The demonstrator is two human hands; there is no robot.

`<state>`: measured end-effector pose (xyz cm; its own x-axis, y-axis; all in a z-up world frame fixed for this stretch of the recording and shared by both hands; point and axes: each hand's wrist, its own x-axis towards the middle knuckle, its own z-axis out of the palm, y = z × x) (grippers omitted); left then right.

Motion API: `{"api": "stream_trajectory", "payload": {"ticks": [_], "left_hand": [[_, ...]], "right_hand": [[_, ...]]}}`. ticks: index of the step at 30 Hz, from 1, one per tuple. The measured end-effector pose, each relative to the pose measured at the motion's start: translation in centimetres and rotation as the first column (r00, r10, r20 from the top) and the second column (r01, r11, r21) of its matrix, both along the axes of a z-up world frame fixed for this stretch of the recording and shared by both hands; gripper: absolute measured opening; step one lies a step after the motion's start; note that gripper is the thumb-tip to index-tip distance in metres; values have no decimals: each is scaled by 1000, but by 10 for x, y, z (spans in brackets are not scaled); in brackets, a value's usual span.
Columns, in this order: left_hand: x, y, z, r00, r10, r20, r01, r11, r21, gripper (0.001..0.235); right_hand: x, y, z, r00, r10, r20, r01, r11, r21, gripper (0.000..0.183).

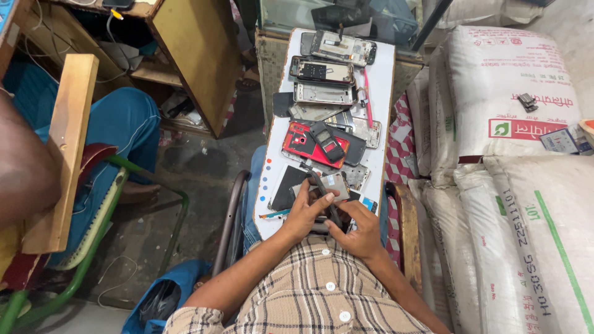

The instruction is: The person disassembles and reassembles several mobile phones, removing back covers and internal components, then reattaching parts. They handle multiple devices, including a black phone and a red phone, and use a small metal tool to pry open casings.

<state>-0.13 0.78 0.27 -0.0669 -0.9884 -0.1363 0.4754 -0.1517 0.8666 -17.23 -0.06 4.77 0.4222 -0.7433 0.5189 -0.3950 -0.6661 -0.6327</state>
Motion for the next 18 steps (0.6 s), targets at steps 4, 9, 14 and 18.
{"api": "stream_trajectory", "payload": {"ticks": [4, 9, 14, 18], "left_hand": [[2, 2, 1, 999, -20, 37, 20, 1000, 6, 74], [2, 2, -2, 998, -45, 37, 44, 999, 18, 79], [3, 2, -5, 998, -66, 5, 66, 995, -76, 93], [3, 7, -6, 995, -96, 0, 95, 989, -116, 98]], "right_hand": [[-5, 0, 1, 999, 49, 20, -51, 993, 103, 47], [-10, -6, -7, 982, 116, 151, -161, 931, 328, 51], [-15, -11, -20, 957, 148, 249, -259, 821, 509, 62], [-20, -6, -30, 914, 158, 374, -375, 681, 629, 69]]}}
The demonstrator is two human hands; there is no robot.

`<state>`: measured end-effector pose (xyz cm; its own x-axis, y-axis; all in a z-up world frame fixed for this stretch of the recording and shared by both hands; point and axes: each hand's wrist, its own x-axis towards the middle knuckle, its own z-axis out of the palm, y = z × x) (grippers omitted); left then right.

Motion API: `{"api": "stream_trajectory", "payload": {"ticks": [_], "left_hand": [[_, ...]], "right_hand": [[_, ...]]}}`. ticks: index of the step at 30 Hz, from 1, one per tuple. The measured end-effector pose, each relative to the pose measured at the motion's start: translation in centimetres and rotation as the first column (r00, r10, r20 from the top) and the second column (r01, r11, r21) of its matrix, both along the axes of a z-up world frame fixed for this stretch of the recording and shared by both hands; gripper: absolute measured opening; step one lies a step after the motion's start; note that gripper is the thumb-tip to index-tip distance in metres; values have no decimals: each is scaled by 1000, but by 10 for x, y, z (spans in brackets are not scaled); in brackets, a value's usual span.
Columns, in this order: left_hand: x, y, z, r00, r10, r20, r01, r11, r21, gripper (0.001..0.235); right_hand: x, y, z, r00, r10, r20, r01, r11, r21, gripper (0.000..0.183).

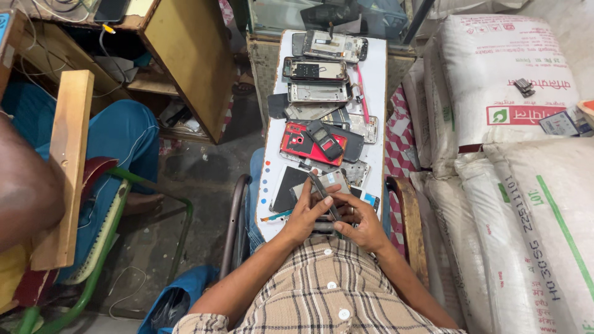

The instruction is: The person disassembles and reassembles several mobile phones, removing back covers and internal components, then reattaching parts. They handle multiple devices, including a black phone and a red phone, and use a small metal tool to pry open casings.

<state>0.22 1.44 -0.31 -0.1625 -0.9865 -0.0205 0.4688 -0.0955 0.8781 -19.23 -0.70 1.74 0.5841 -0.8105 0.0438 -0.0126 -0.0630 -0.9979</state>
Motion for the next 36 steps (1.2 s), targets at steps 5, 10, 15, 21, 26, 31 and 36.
{"api": "stream_trajectory", "payload": {"ticks": [5, 10, 15, 21, 26, 31, 36], "left_hand": [[2, -5, -3, 1000, -4, -27, 5, 999, 34, 97], [2, -10, 1, 999, 37, 15, -38, 997, 69, 91], [1, -9, -6, 997, 61, -45, -59, 997, 39, 78], [8, -11, 1, 995, 10, -97, -6, 999, 42, 75], [7, -8, 6, 996, 13, -85, -9, 999, 46, 71], [4, -9, 6, 999, 25, -47, -20, 994, 111, 64], [-2, -11, 5, 994, 65, -83, -63, 998, 23, 57]], "right_hand": [[0, -6, -16, 996, 5, 86, -13, 996, 90, 69], [-1, -12, -25, 989, 25, 148, -32, 998, 48, 70], [-8, -7, -37, 978, -10, 209, 6, 1000, 24, 74], [-3, -16, -21, 979, 8, 204, -40, 987, 154, 85], [3, -13, -6, 972, 23, 235, -59, 987, 148, 84], [3, -13, -9, 969, 8, 246, -46, 987, 152, 81], [-1, -14, -19, 978, 13, 208, -34, 994, 99, 81]]}}
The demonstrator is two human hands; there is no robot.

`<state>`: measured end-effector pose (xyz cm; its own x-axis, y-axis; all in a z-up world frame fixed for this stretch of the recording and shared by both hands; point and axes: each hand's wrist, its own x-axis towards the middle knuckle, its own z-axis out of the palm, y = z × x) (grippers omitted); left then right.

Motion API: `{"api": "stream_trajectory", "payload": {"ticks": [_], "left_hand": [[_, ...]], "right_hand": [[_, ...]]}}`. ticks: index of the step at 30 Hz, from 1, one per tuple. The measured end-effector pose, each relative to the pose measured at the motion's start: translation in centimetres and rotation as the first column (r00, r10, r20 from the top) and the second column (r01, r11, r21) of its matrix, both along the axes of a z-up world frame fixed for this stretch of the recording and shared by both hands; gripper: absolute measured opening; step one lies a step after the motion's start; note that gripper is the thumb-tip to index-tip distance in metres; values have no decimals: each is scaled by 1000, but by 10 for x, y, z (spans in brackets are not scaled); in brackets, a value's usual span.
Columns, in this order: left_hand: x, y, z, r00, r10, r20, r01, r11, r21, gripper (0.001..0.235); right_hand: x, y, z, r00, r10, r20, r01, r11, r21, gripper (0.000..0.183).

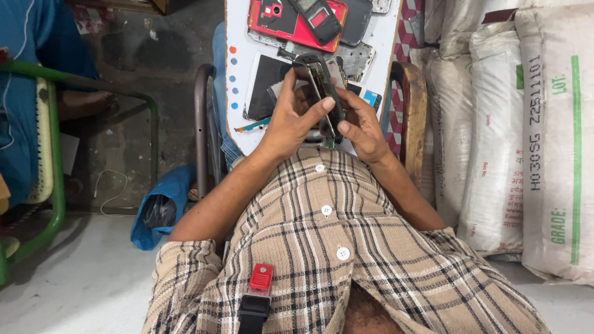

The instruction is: The person disassembles and reassembles several mobile phones, removing back covers and internal components, then reattaching parts. They handle multiple devices, including a black phone and a red phone, and use a small metal tool to pry open casings.

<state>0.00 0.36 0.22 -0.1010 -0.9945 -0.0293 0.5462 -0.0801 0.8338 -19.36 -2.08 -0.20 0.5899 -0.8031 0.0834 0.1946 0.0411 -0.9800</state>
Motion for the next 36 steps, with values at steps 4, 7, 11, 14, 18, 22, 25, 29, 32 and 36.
{"api": "stream_trajectory", "payload": {"ticks": [4, 7, 11, 14, 18, 22, 25, 29, 32, 36], "left_hand": [[-4, -1, -1, 998, 35, 55, -34, 999, -16, 59], [-3, -3, -3, 998, 31, 63, -30, 999, -18, 63], [-2, -3, -8, 1000, -1, 24, 1, 1000, -15, 79], [0, -2, -11, 999, -19, 27, 19, 1000, -15, 90], [0, -7, -8, 998, -40, 38, 41, 999, -24, 92], [-2, -5, -11, 998, -32, -51, 34, 999, 37, 75], [-3, -7, -11, 995, -6, -95, 20, 988, 150, 66], [-3, -10, -8, 997, 27, -70, -15, 987, 159, 62], [-3, -8, -4, 999, 31, -15, -28, 985, 171, 62], [-3, -3, 4, 1000, 10, 13, -11, 998, 63, 62]], "right_hand": [[0, 3, -4, 1000, -6, -5, 6, 1000, -20, 79], [0, 2, -6, 1000, 9, 1, -9, 999, -31, 78], [-6, 2, -11, 999, 27, -40, -30, 997, -75, 76], [-10, 2, -13, 971, 11, -238, -8, 1000, 17, 79], [-9, -4, 0, 948, -26, -317, -60, 965, -257, 68], [-5, 2, 22, 864, -183, -470, -135, 814, -565, 70], [5, 9, 40, 798, -266, -540, -163, 768, -619, 72], [16, 16, 52, 762, -338, -552, -126, 758, -639, 62], [18, 18, 50, 708, -293, -643, -64, 880, -471, 63], [12, 16, 40, 832, -314, -456, 39, 855, -518, 58]]}}
